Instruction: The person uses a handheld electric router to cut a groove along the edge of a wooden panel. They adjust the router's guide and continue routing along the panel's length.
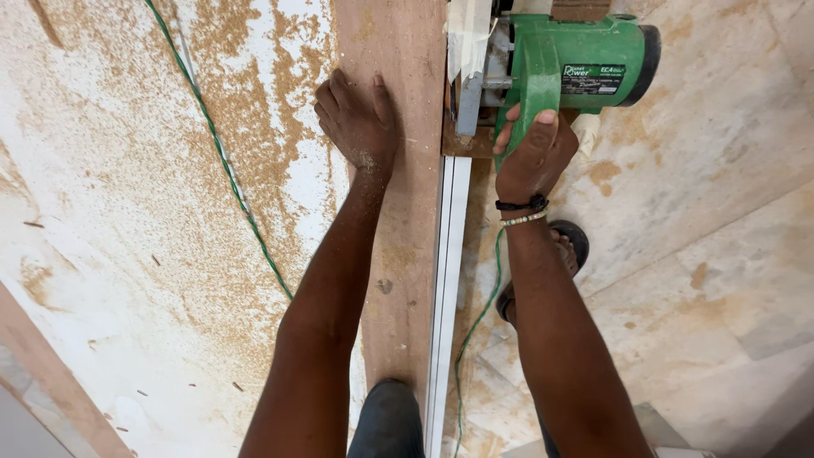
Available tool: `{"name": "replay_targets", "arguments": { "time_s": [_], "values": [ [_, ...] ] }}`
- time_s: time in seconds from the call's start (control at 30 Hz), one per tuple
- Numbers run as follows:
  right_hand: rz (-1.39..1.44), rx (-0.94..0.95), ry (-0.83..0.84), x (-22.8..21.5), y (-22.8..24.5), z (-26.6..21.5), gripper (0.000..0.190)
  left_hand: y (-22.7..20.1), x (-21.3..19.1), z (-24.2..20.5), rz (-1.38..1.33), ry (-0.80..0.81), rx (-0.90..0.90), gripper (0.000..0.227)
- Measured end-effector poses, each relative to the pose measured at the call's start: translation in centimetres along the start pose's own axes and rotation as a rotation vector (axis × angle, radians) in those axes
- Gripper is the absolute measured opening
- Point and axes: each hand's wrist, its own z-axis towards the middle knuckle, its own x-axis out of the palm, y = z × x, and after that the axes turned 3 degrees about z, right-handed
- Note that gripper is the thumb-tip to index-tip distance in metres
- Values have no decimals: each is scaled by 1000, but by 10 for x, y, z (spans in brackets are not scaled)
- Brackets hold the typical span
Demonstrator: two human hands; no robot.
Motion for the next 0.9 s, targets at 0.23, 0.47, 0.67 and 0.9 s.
{"name": "replay_targets", "arguments": {
  "time_s": [0.23,0.47,0.67,0.9],
  "values": [
    [66,-11,0,-3,-12,0,78,6,7,1,5,12,-26,72],
    [43,-22,-22,1,-5,3,80,-3,3,-7,27,7,-67,71],
    [68,-65,-39,5,-6,11,74,-9,3,-3,49,7,-49,73],
    [68,-101,-66,13,-13,38,75,-9,5,-8,123,44,-57,78]
  ]
}}
